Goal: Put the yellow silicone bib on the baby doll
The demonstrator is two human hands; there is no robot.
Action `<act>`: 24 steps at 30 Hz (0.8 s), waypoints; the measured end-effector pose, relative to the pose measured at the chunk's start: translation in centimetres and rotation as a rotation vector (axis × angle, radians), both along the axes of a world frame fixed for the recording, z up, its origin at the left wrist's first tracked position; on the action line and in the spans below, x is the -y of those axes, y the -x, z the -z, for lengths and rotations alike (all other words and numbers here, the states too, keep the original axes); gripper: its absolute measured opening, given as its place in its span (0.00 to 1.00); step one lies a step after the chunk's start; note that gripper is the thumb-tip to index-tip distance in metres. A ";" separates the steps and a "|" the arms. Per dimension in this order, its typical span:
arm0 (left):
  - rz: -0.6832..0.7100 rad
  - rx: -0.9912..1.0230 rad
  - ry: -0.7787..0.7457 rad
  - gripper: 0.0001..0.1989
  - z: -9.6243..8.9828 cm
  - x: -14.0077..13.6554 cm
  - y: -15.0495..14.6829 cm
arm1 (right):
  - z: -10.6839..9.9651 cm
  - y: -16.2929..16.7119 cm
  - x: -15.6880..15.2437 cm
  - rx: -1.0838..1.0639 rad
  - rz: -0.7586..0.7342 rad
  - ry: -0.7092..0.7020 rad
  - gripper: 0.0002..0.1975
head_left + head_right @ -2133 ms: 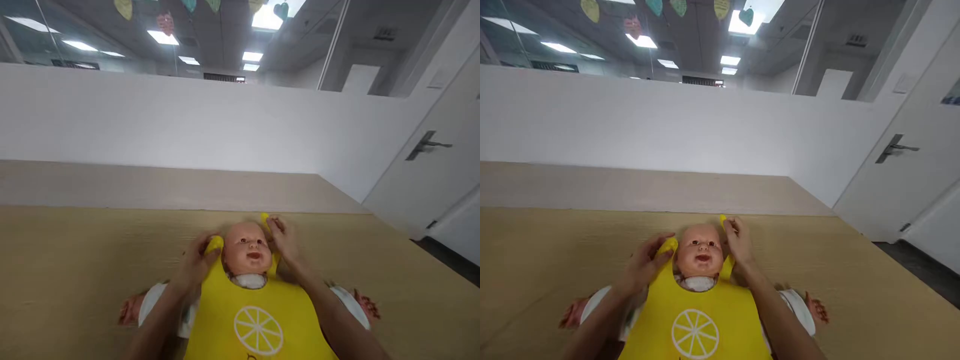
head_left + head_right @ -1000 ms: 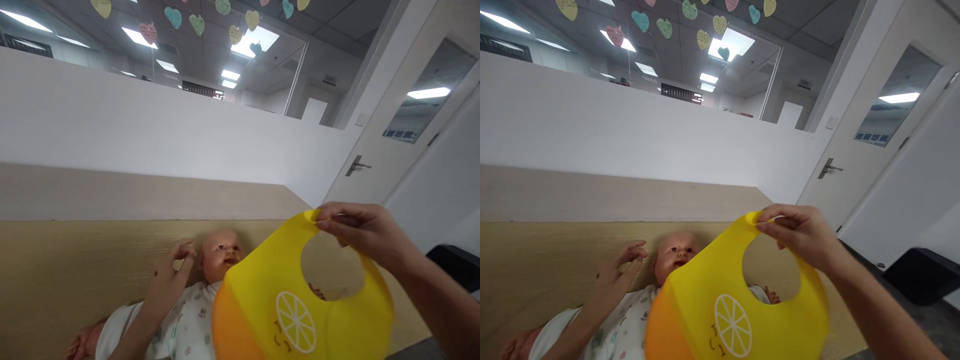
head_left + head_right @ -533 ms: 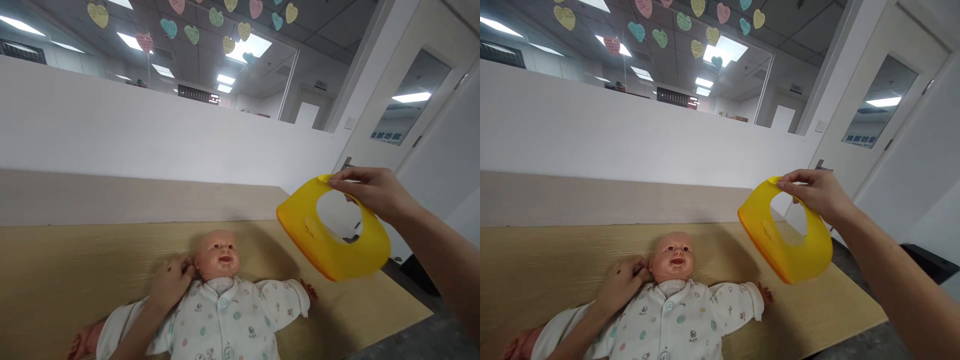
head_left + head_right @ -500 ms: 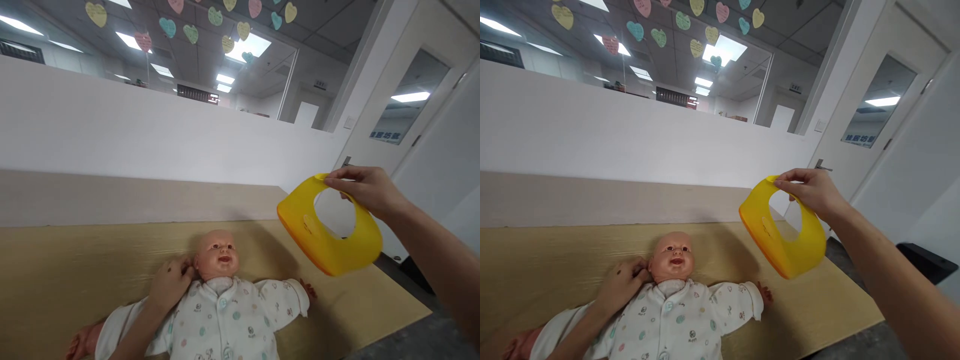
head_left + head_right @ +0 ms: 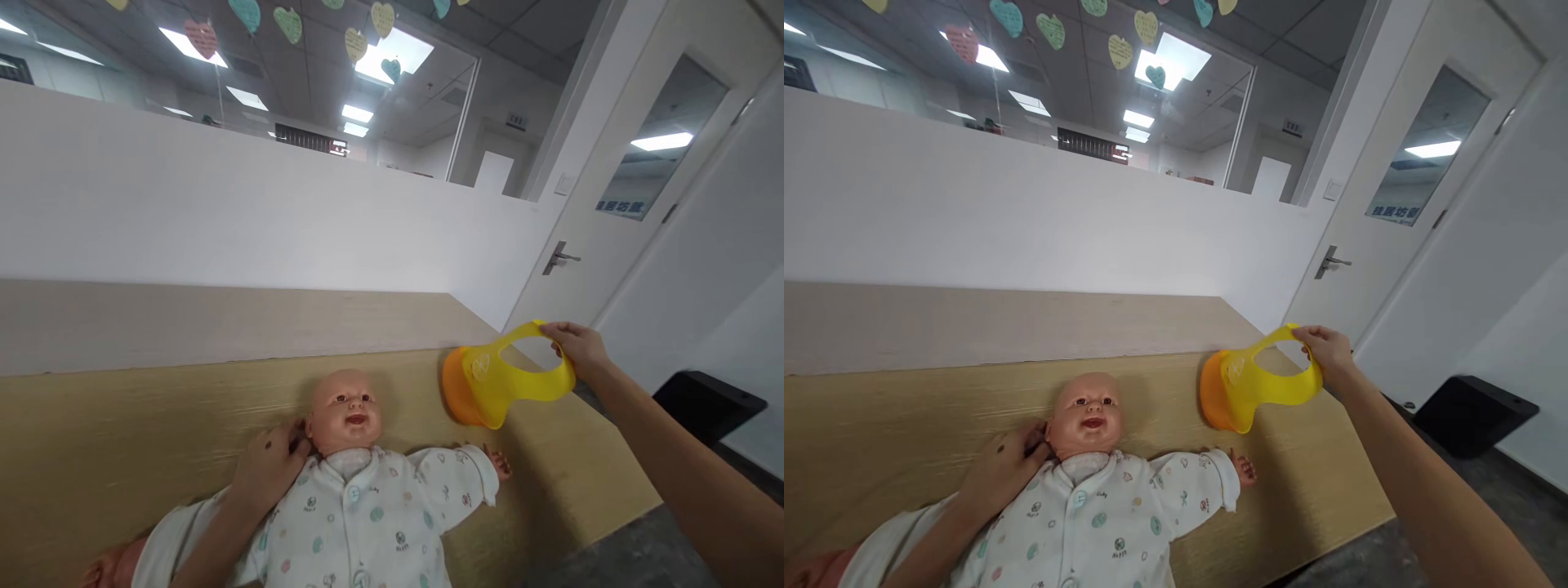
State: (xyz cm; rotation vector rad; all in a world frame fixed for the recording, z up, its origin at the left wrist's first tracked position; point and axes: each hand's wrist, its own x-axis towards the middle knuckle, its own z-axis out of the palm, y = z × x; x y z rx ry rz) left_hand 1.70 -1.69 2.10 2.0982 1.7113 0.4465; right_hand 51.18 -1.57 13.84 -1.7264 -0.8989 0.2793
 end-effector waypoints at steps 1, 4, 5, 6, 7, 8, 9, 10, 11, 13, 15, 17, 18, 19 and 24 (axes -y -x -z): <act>-0.013 0.007 -0.005 0.18 0.2 -0.1 0.0 | 1.4 -1.2 0.1 0.008 0.066 0.033 0.12; -0.035 0.021 -0.021 0.21 0.8 -0.4 0.0 | 5.4 -4.2 0.6 0.129 0.056 0.181 0.11; -0.031 0.023 -0.023 0.22 1.0 -0.5 0.1 | 6.7 -5.0 0.9 0.158 0.079 0.214 0.11; -0.023 0.024 -0.020 0.21 1.0 -0.5 0.1 | 7.8 -5.7 1.1 0.203 0.091 0.255 0.10; -0.011 0.027 -0.012 0.21 1.0 -0.5 0.1 | 8.9 -6.3 1.3 0.279 0.113 0.305 0.10; 0.000 0.032 -0.001 0.21 1.0 -0.5 0.1 | 9.8 -6.8 1.5 0.348 0.144 0.353 0.10; 0.003 0.034 0.010 0.21 0.9 -0.5 0.1 | 10.6 -7.2 1.7 0.416 0.167 0.400 0.10; -0.003 0.031 0.020 0.21 0.8 -0.5 0.1 | 11.4 -7.6 1.8 0.472 0.184 0.439 0.11; -0.009 0.025 0.025 0.21 0.8 -0.5 0.1 | 12.0 -7.9 2.0 0.508 0.195 0.466 0.12; -0.016 0.008 0.033 0.22 0.7 -0.4 0.0 | 12.9 -8.3 2.4 0.553 0.214 0.499 0.15; -0.009 -0.003 0.044 0.22 0.7 -0.3 0.0 | 13.5 -8.7 2.9 0.587 0.218 0.530 0.17; -0.001 -0.007 0.055 0.22 0.7 -0.3 0.0 | 14.0 -9.0 3.6 0.601 0.228 0.556 0.19; -0.004 -0.008 0.058 0.22 0.7 -0.3 0.0 | 14.2 -9.1 3.9 0.599 0.235 0.564 0.19; -0.011 -0.008 0.057 0.22 0.7 -0.3 0.0 | 14.4 -9.2 4.3 0.596 0.242 0.566 0.20; -0.025 0.015 0.069 0.22 0.4 -0.2 0.0 | 15.4 -9.6 5.9 0.582 0.258 0.547 0.22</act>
